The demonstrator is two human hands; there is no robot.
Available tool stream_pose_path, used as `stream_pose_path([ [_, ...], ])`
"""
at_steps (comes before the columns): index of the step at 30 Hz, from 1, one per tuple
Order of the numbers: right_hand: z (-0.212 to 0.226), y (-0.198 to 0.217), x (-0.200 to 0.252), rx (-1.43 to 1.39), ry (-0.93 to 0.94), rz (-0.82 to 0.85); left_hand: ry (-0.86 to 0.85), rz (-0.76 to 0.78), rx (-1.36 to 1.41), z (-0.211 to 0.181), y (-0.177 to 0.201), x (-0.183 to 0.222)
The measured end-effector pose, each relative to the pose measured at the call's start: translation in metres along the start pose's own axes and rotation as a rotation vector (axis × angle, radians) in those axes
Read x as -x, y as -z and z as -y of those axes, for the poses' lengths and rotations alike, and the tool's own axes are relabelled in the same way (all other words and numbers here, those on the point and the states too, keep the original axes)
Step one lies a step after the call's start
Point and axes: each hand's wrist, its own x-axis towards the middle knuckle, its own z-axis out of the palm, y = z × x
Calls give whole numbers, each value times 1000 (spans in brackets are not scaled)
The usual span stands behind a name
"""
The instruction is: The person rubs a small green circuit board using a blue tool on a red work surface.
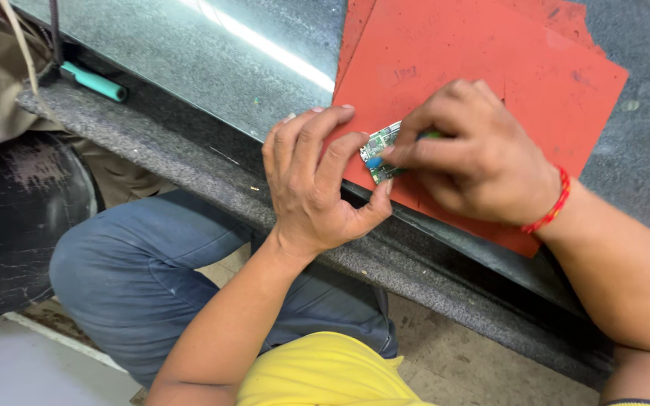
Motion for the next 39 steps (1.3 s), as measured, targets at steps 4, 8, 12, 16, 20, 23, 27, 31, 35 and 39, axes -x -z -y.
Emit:
stream_pose_path([
  [4, -7, 3, -10, 94, -51, -74, 3, 4, -3, -1, 2, -1],
  [8, 1, -2, -11, 102, -7, -78, 6, -2, -3, -3, 0, -3],
  [12, -6, 3, -11, 122, -83, -123, 2, 10, -12, -3, 2, -1],
  [16, 8, -4, -2, 17, 71, -20, -8, -8, -14, -3, 0, -2],
  [20, -23, 16, 4, 77, -43, -56, -1, -4, -5, -2, -1, 1],
  [23, -12, 11, 9, 52, 64, -30, 12, -13, 6, -5, 1, 1],
  [27, -23, 19, 3, 87, -18, -93, 0, -8, 6, -2, -1, 0],
  [31, -12, 16, 1, 156, 60, -111, 0, -1, 16, -3, 1, -5],
  [35, -11, 11, 6, 135, -81, -112, 8, 28, 25, -4, 3, -1],
  [39, 6, 2, -4, 47, 78, -74, 7, 8, 11, -3, 1, -5],
])
